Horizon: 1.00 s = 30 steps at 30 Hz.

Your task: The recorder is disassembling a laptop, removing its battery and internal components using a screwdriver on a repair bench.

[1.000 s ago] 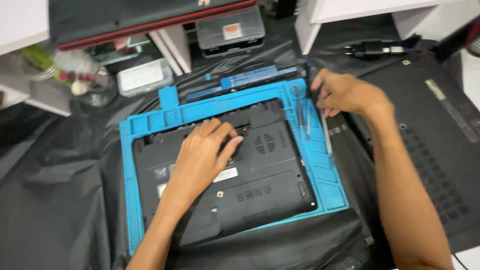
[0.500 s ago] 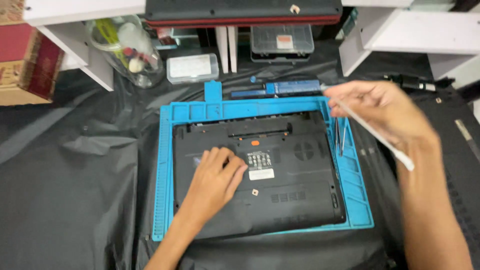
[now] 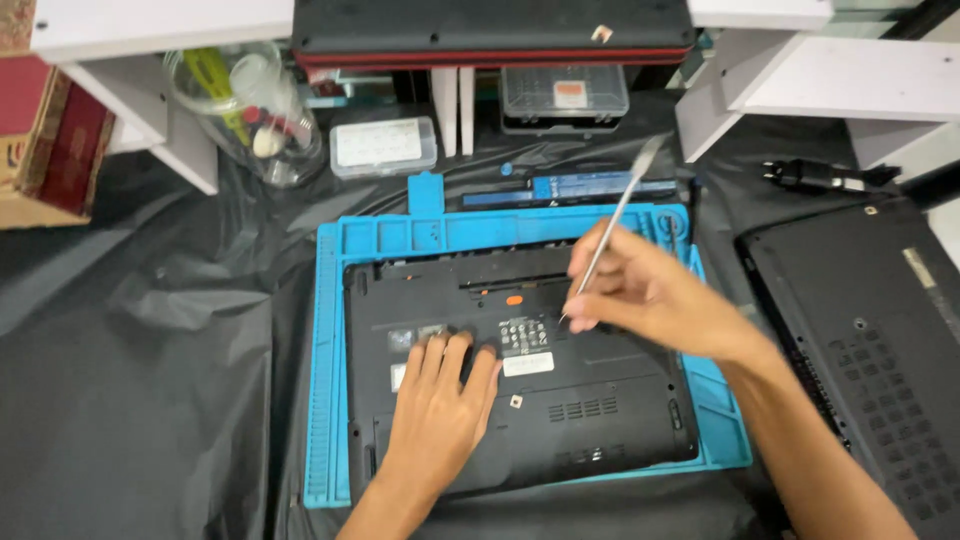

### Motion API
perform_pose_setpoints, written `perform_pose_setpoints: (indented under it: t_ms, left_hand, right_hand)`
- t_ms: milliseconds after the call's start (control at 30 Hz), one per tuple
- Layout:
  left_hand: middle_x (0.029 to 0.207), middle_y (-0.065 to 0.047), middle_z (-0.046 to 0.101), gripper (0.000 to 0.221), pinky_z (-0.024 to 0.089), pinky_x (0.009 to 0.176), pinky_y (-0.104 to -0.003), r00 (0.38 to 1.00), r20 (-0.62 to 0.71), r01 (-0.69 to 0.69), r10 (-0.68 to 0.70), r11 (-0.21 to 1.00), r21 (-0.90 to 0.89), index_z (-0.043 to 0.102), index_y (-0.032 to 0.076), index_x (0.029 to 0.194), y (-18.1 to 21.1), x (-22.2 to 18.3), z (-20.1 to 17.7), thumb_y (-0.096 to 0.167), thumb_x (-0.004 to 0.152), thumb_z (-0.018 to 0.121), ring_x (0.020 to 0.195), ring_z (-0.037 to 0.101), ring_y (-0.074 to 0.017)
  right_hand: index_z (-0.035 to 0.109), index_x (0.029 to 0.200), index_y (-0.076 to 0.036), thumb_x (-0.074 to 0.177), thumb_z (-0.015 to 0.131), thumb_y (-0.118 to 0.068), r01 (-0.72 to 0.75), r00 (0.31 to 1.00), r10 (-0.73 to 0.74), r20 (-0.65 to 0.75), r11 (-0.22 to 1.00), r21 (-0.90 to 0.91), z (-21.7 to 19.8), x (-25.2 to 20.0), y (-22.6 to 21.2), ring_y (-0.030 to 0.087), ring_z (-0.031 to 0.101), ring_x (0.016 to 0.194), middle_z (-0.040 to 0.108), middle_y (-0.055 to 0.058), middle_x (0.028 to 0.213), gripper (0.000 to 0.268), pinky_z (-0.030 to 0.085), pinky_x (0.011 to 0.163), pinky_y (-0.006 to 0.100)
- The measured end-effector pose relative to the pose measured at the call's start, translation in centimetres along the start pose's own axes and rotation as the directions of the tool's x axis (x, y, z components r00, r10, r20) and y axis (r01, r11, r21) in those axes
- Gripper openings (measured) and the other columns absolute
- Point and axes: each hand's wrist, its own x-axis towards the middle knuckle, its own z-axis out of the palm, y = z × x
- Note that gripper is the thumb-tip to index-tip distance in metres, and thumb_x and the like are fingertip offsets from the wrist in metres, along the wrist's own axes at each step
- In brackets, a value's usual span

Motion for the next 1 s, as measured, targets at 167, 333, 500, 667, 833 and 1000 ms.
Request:
perform_pose_setpoints:
  t_ms: [167, 333, 500, 667, 833, 1000]
  left_hand:
    - [0.111, -0.019, 0.060, 0.025, 0.045, 0.093, -0.050, 0.999, -0.026, 0.041, -0.041, 0.999, 0.015, 0.065, 0.000, 0.106, 1.1, 0.2, 0.0, 0.015, 0.087, 0.072, 0.105, 0.057, -0.0376]
    - [0.109, -0.017, 0.059, 0.025, 0.044, 0.094, -0.050, 0.997, -0.029, 0.067, -0.068, 0.997, -0.022, 0.065, 0.000, 0.106, 1.2, 0.0, 0.2, 0.014, 0.087, 0.073, 0.106, 0.056, -0.0364]
    - [0.111, -0.017, 0.060, 0.024, 0.044, 0.091, -0.047, 0.997, 0.007, 0.078, -0.077, 0.996, -0.054, 0.066, 0.000, 0.107, 1.6, -0.3, 0.3, 0.013, 0.088, 0.073, 0.105, 0.056, -0.0351]
    - [0.112, -0.018, 0.061, 0.039, 0.045, 0.091, -0.048, 0.997, 0.017, 0.078, -0.077, 0.996, -0.034, 0.067, -0.003, 0.111, 2.0, -0.9, 0.6, 0.010, 0.075, 0.073, 0.107, 0.057, -0.0368]
    - [0.112, -0.017, 0.061, 0.042, 0.047, 0.093, -0.048, 0.998, 0.031, 0.053, -0.054, 0.998, 0.020, 0.068, -0.002, 0.110, 2.2, -1.8, 1.2, 0.002, 0.069, 0.070, 0.110, 0.059, -0.0360]
    - [0.112, -0.017, 0.061, 0.042, 0.047, 0.091, -0.049, 0.999, 0.011, 0.034, -0.034, 0.999, -0.006, 0.068, -0.004, 0.110, 2.6, -1.8, 0.9, 0.002, 0.069, 0.069, 0.108, 0.059, -0.0364]
  right_hand:
    - [0.063, 0.104, -0.001, 0.096, 0.070, -0.008, -0.011, 1.000, 0.013, 0.020, 0.992, -0.127, 0.8, -0.3, 0.4, 0.015, 0.070, 0.085, 0.070, 0.006, 0.089, 0.013, 0.058, 0.077, 0.030]
    - [0.063, 0.103, -0.005, 0.091, 0.069, -0.011, -0.034, 0.991, 0.064, 0.116, 0.968, -0.248, 2.6, -0.1, -1.5, 0.010, 0.076, 0.091, 0.079, 0.004, 0.095, 0.015, 0.061, 0.084, 0.027]
    - [0.059, 0.106, -0.005, 0.097, 0.067, -0.013, -0.041, 0.987, 0.075, 0.145, 0.974, -0.224, 3.4, -0.4, -0.9, 0.011, 0.072, 0.082, 0.075, 0.009, 0.091, 0.014, 0.058, 0.076, 0.029]
    - [0.056, 0.106, -0.004, 0.093, 0.068, -0.011, -0.027, 0.996, 0.053, 0.079, 0.954, -0.299, 4.0, -0.1, -1.3, 0.012, 0.071, 0.074, 0.074, 0.009, 0.113, 0.019, 0.057, 0.064, 0.029]
    - [0.055, 0.100, -0.003, 0.094, 0.068, -0.008, -0.007, 0.992, 0.030, 0.122, 0.983, -0.185, 3.9, -0.1, -0.7, 0.012, 0.077, 0.082, 0.073, 0.011, 0.120, 0.016, 0.065, 0.073, 0.029]
    - [0.054, 0.101, -0.002, 0.095, 0.069, -0.010, -0.012, 0.992, 0.037, 0.120, 0.979, -0.204, 3.5, 0.1, -0.1, 0.013, 0.077, 0.081, 0.075, 0.010, 0.099, 0.017, 0.064, 0.071, 0.029]
